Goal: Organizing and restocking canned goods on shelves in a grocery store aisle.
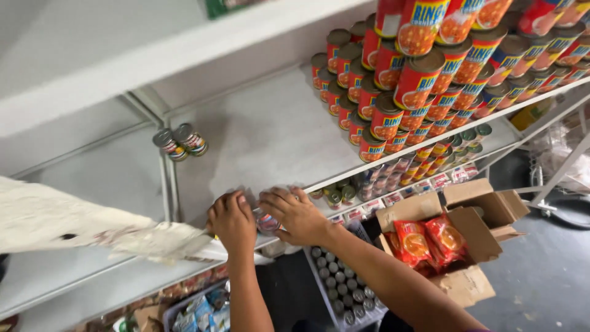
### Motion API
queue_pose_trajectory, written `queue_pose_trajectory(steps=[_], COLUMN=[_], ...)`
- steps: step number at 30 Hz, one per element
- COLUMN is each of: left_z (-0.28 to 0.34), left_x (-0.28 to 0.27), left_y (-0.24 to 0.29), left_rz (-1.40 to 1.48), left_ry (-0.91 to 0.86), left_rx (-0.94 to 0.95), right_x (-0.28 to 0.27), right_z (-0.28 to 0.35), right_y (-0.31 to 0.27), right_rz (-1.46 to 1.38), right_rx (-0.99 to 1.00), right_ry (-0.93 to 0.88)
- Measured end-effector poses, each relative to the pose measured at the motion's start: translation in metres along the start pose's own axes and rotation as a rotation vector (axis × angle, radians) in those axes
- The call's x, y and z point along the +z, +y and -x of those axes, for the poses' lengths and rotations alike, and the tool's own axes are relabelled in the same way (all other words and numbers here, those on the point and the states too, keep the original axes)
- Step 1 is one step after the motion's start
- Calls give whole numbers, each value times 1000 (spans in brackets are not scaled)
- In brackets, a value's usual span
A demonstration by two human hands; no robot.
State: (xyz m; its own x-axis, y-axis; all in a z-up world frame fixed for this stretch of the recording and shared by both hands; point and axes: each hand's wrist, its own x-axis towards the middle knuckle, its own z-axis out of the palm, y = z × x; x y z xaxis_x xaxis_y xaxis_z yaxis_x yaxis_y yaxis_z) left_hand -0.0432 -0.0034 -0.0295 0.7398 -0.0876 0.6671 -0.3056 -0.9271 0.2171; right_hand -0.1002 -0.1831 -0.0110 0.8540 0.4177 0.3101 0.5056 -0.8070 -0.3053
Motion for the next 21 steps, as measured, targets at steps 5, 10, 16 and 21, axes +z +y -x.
queue_pose_trajectory(steps=[5,10,16,21], left_z=[10,22,39,41], left_x=[9,27,47,63], left_y=[-7,-22,-44,-51], left_rz=[-8,10,123,144], left_ry=[94,247,418,456], left_rx=[50,159,314,400], right_x=[63,170,389,489], right_z=[40,111,220,281], right_y=[17,26,91,137], right_rz=[36,-161,-386,-344], right_rx=[-209,-230,223,566], right_ry=[494,672,361,-47])
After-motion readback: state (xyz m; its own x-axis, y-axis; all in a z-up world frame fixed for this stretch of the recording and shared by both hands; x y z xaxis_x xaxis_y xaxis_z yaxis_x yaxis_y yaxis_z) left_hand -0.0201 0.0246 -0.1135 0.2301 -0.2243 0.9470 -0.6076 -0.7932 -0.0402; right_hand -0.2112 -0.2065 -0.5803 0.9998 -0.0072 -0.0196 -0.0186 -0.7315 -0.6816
